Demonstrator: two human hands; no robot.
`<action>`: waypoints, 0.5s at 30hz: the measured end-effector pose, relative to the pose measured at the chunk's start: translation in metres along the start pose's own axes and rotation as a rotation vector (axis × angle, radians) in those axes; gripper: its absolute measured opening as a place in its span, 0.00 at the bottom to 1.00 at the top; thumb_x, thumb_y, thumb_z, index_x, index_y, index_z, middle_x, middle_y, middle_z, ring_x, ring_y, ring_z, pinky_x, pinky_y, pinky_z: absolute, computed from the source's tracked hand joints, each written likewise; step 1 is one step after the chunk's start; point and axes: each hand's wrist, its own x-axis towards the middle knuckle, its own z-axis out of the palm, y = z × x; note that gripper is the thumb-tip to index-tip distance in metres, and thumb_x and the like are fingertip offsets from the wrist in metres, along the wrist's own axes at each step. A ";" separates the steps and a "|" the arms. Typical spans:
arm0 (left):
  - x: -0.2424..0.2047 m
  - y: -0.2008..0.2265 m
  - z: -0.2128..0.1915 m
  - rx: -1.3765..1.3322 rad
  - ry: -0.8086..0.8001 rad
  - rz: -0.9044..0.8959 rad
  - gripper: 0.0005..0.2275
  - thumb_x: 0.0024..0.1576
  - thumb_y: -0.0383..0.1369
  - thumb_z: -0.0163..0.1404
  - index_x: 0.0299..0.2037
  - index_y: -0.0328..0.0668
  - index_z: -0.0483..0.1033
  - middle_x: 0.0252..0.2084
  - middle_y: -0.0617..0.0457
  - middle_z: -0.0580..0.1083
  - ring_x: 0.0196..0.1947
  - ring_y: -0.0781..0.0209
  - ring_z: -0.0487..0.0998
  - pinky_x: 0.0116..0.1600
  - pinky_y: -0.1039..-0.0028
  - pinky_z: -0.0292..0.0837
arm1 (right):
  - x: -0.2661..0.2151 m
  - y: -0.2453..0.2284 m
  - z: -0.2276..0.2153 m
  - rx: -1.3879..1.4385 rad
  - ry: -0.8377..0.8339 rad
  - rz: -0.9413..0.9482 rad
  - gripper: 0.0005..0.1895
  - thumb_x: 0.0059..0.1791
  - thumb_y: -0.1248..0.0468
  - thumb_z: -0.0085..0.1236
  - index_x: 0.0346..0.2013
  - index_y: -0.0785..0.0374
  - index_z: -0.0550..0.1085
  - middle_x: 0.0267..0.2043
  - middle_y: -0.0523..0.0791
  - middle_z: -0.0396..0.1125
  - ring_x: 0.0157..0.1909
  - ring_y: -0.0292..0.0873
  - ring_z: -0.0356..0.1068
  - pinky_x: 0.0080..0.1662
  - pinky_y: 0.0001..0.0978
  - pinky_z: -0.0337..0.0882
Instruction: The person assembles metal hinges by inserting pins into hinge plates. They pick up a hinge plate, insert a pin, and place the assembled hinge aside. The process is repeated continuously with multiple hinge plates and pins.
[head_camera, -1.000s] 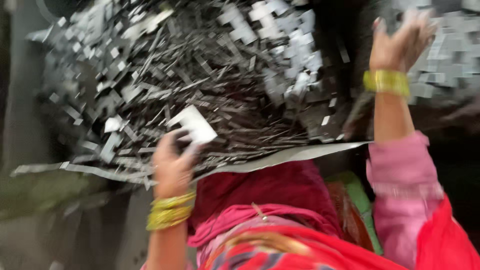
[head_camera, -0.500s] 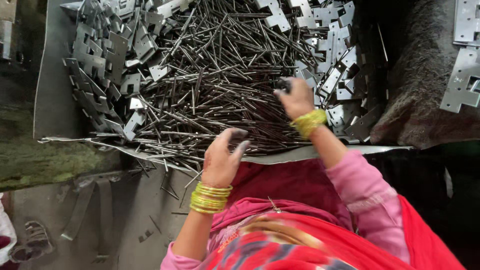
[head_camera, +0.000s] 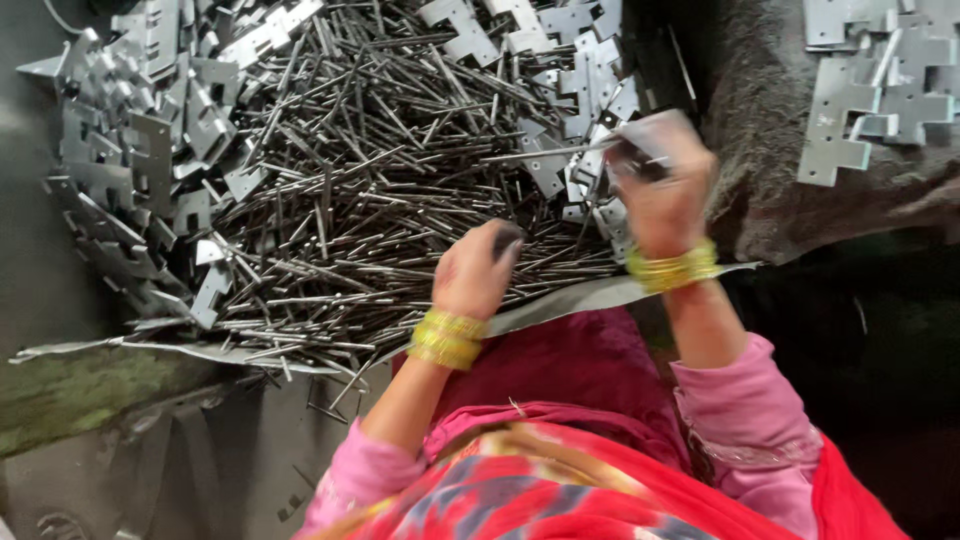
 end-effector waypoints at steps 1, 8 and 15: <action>0.015 0.002 0.017 0.028 -0.018 0.023 0.07 0.59 0.34 0.54 0.44 0.43 0.79 0.42 0.45 0.79 0.45 0.45 0.79 0.49 0.60 0.73 | 0.004 -0.004 -0.018 0.222 0.125 0.104 0.08 0.53 0.73 0.62 0.47 0.64 0.77 0.45 0.49 0.74 0.44 0.50 0.75 0.48 0.42 0.76; 0.106 0.027 0.151 0.150 0.099 0.212 0.13 0.53 0.28 0.54 0.48 0.35 0.74 0.41 0.38 0.76 0.45 0.39 0.76 0.51 0.55 0.73 | 0.007 -0.012 -0.090 1.205 0.483 0.556 0.13 0.59 0.59 0.53 0.52 0.65 0.71 0.48 0.55 0.73 0.50 0.56 0.76 0.54 0.56 0.77; 0.135 -0.006 0.166 -0.388 -0.156 -0.341 0.16 0.50 0.29 0.62 0.49 0.33 0.83 0.35 0.51 0.80 0.37 0.56 0.81 0.45 0.66 0.76 | -0.047 0.002 -0.066 1.412 0.425 0.990 0.09 0.58 0.64 0.46 0.49 0.64 0.71 0.48 0.54 0.72 0.52 0.56 0.74 0.56 0.61 0.75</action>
